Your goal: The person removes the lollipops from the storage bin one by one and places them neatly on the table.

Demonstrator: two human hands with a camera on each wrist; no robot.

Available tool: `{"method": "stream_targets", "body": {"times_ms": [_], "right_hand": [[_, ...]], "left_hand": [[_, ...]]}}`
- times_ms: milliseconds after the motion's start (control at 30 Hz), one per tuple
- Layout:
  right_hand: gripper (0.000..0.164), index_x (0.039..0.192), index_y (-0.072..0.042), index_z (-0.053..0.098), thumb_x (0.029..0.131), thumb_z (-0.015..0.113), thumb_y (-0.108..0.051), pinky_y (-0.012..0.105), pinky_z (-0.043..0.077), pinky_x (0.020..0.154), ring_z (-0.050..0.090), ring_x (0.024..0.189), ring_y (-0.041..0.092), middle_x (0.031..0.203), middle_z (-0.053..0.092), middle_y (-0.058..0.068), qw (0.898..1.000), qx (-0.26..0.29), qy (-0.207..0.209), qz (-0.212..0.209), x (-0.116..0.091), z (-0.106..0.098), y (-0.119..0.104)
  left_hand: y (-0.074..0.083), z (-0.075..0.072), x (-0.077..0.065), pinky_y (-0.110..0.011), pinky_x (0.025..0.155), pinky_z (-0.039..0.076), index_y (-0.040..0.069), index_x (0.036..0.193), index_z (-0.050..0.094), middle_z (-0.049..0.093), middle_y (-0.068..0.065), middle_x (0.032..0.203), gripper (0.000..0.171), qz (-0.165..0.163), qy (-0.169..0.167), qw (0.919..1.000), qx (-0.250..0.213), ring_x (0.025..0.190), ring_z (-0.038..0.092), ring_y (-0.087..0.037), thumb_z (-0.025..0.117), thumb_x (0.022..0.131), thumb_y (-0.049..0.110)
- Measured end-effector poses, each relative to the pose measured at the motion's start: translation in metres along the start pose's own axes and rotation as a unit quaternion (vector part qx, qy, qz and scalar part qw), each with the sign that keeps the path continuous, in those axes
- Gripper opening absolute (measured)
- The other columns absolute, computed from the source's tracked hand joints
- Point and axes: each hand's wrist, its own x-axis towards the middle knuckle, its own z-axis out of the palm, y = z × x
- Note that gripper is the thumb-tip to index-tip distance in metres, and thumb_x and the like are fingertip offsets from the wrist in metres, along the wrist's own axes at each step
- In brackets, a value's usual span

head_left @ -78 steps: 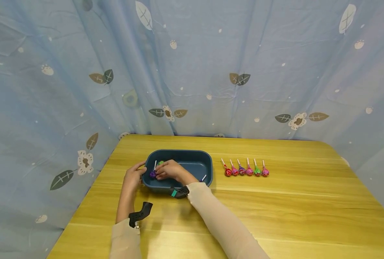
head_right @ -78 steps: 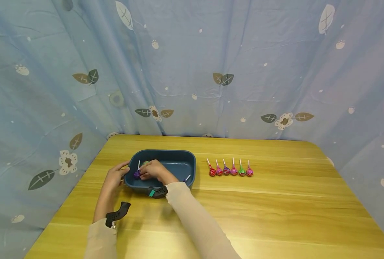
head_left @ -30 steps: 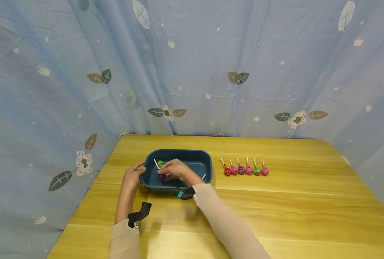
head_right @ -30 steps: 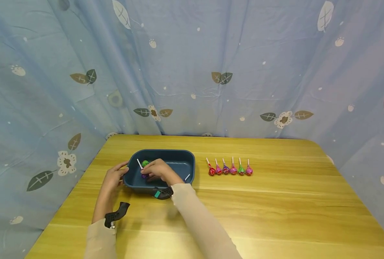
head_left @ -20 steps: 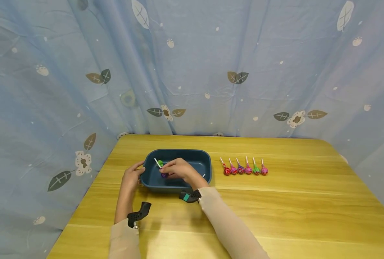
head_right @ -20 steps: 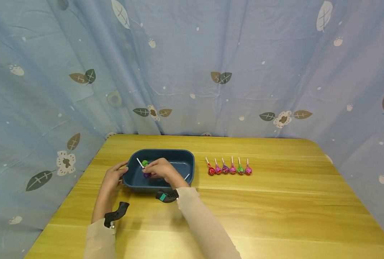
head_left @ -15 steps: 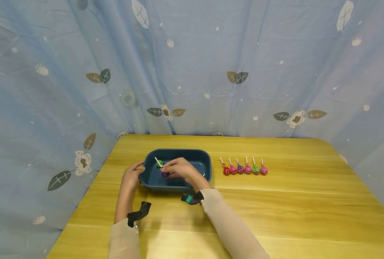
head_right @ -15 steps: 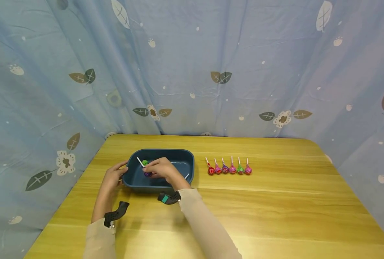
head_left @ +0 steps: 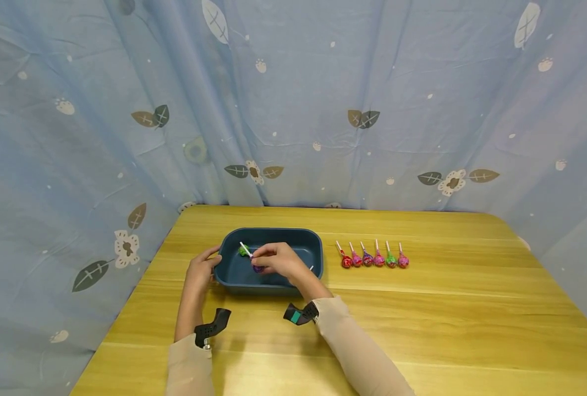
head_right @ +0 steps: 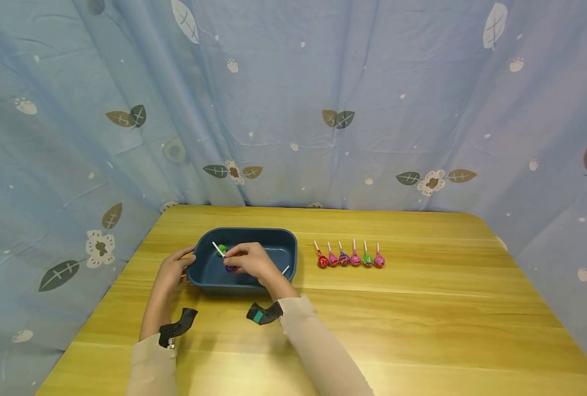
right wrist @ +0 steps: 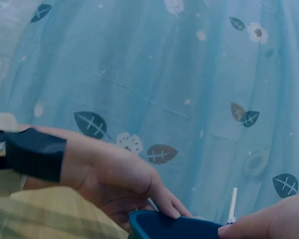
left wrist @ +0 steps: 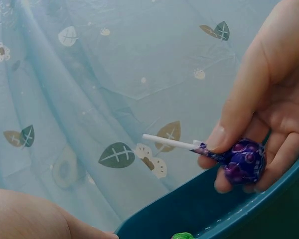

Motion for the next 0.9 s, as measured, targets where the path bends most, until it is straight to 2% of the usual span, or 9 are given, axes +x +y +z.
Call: {"method": "stream_targets", "body": {"times_ms": [133,300,467,600,733,900], "right_hand": [[0.017,0.103,0.004,0.069,0.091,0.067,-0.007,0.038,0.054,0.077,0.066,0.082,0.019,0.091,0.067,0.008,0.999,-0.024,0.021,-0.024,-0.007,-0.004,0.002],[0.023,0.108,0.007,0.067,0.091,0.067,-0.008,0.039,0.054,0.077,0.066,0.082,0.020,0.092,0.067,0.008,0.998,-0.039,0.027,-0.050,-0.014,-0.010,0.004],[0.021,0.106,0.006,0.067,0.091,0.067,-0.009,0.039,0.055,0.076,0.066,0.080,0.020,0.090,0.067,0.007,0.995,-0.069,0.037,-0.065,-0.018,-0.015,0.007],[0.017,0.102,0.002,0.069,0.090,0.068,-0.009,0.040,0.055,0.074,0.066,0.077,0.020,0.088,0.067,0.006,0.989,-0.102,0.064,-0.083,-0.022,-0.019,0.008],[0.013,0.099,0.000,0.070,0.090,0.069,-0.008,0.036,0.055,0.070,0.066,0.076,0.018,0.087,0.067,0.005,0.982,-0.131,0.092,-0.098,-0.026,-0.022,0.007],[0.011,0.098,0.001,0.070,0.089,0.068,-0.006,0.033,0.055,0.067,0.065,0.073,0.016,0.084,0.067,0.005,0.979,-0.139,0.107,-0.104,-0.031,-0.027,0.006]], "left_hand": [[0.000,-0.001,-0.001,-0.029,0.069,0.048,0.003,0.145,0.042,0.051,-0.030,0.131,0.043,0.003,-0.006,1.0000,0.001,0.098,0.061,-0.033,0.045,0.103,0.011],[0.000,-0.001,-0.001,-0.030,0.069,0.047,0.003,0.145,0.043,0.051,-0.029,0.130,0.043,0.008,-0.005,1.0000,0.000,0.094,0.061,-0.030,0.046,0.103,0.011],[-0.001,-0.001,-0.001,-0.031,0.072,0.048,0.003,0.145,0.042,0.050,-0.029,0.132,0.043,0.010,-0.005,0.9999,0.001,0.104,0.058,-0.037,0.045,0.103,0.011],[0.000,0.000,-0.001,-0.031,0.071,0.048,0.003,0.145,0.043,0.050,-0.030,0.132,0.043,0.010,-0.004,0.9999,-0.001,0.105,0.058,-0.037,0.044,0.103,0.011],[0.000,0.000,-0.001,-0.031,0.071,0.048,0.004,0.146,0.043,0.051,-0.029,0.131,0.043,0.009,-0.002,1.0000,-0.001,0.103,0.058,-0.036,0.044,0.103,0.011],[0.000,0.000,-0.001,-0.032,0.071,0.048,0.004,0.145,0.043,0.052,-0.029,0.129,0.043,0.010,-0.004,0.9999,0.003,0.099,0.060,-0.033,0.045,0.103,0.012]]}}
